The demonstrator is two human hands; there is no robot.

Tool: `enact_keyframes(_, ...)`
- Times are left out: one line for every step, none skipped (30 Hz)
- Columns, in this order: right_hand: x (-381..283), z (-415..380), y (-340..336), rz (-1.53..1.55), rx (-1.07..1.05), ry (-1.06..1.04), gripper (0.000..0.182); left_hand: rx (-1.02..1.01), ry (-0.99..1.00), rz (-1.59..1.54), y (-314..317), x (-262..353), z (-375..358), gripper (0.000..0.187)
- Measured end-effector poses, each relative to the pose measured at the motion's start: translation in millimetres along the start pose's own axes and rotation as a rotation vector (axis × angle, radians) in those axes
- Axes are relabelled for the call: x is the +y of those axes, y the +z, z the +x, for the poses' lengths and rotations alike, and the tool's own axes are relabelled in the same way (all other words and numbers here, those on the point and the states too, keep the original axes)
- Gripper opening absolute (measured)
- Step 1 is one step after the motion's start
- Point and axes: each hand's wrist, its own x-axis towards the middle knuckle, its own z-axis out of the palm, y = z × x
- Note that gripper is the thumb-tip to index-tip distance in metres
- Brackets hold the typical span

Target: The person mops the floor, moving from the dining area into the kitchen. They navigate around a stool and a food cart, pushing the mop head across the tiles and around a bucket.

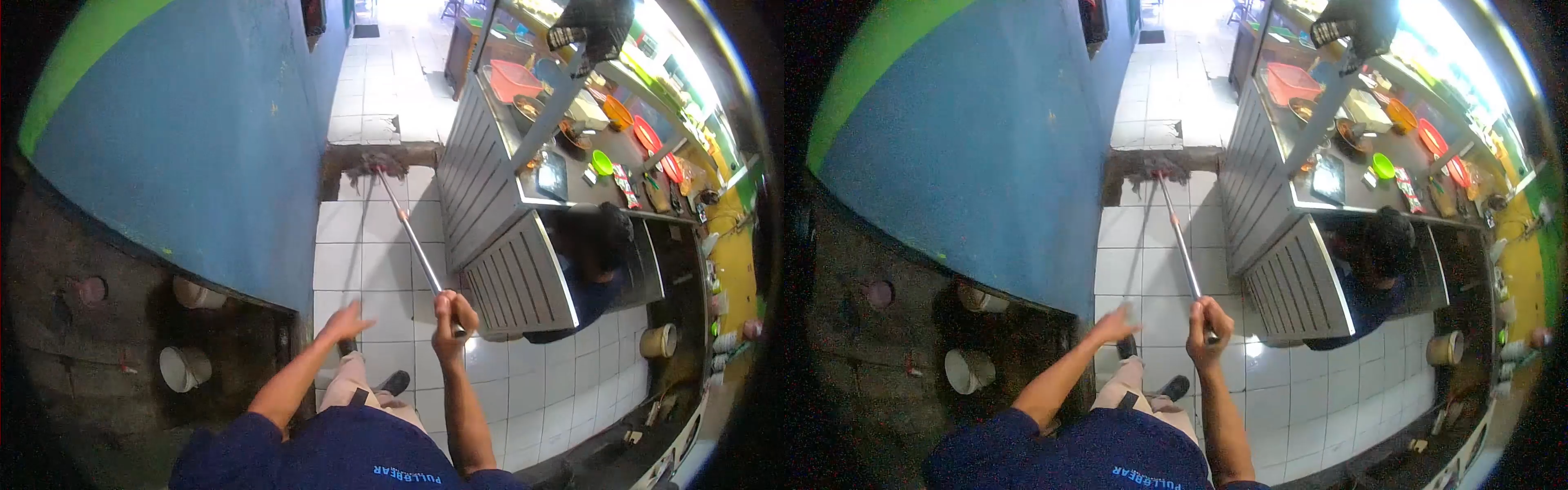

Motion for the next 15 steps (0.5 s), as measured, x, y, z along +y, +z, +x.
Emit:
enact_keyframes(10, -9, -1, 0.033, 0.058, 0.014, 0.018, 0.043, 0.027, -0.132, -22, 55, -5, 0.094)
enact_keyframes(7, -17, -11, 0.017, 0.096, 0.02, 0.017, 0.3, 0.239, -0.124, -2, 68, 25, 0.098)
enact_keyframes(-2, -31, -27, -0.001, 0.137, 0.029, 0.016, 0.426, 0.384, -0.091, -4, 100, 31, 0.1)
enact_keyframes(-15, -48, -45, -0.019, 0.181, 0.039, 0.015, 0.548, 0.531, -0.059, -8, 133, 32, 0.102)
enact_keyframes(-37, -61, -72, -0.001, 0.159, 0.036, 0.011, 0.538, 0.591, -0.001, -5, 157, 37, 0.1)
enact_keyframes(-65, -77, -96, 0.029, 0.251, 0.043, 0.011, 0.528, 0.648, 0.054, 2, 179, 40, 0.098)
enact_keyframes(-82, -95, -132, 0.075, 0.265, 0.024, 0.017, 0.513, 0.706, 0.113, 14, 194, 39, 0.096)
enact_keyframes(-120, -106, -164, 0.003, 0.296, 0.119, 0.026, 0.512, 0.778, 0.152, 36, 200, 40, 0.086)
enact_keyframes(-153, -112, -196, 0.1, 0.179, 0.049, 0.03, 0.514, 0.853, 0.187, 67, 199, 42, 0.077)
enact_keyframes(-186, -117, -229, 0.203, 0.055, -0.01, 0.035, 0.517, 0.928, 0.22, 95, 200, 36, 0.067)
enact_keyframes(-216, -125, -245, 0.18, 0.095, -0.085, 0.034, 0.411, 1.04, 0.093, 114, 203, 22, 0.048)
enact_keyframes(-249, -134, -243, 0.094, 0.302, -0.197, 0.033, 0.303, 1.144, -0.036, 134, 207, 5, 0.032)
enact_keyframes(-280, -141, -243, 0.061, 0.443, -0.285, 0.034, 0.278, 1.174, -0.113, 149, 219, -24, 0.026)
enact_keyframes(-307, -148, -244, 0.108, 0.493, -0.391, 0.035, 0.249, 1.198, -0.187, 164, 229, -55, 0.027)
enact_keyframes(-332, -155, -246, 0.3, 0.41, -0.529, 0.036, 0.206, 1.215, -0.132, 172, 236, -86, 0.028)
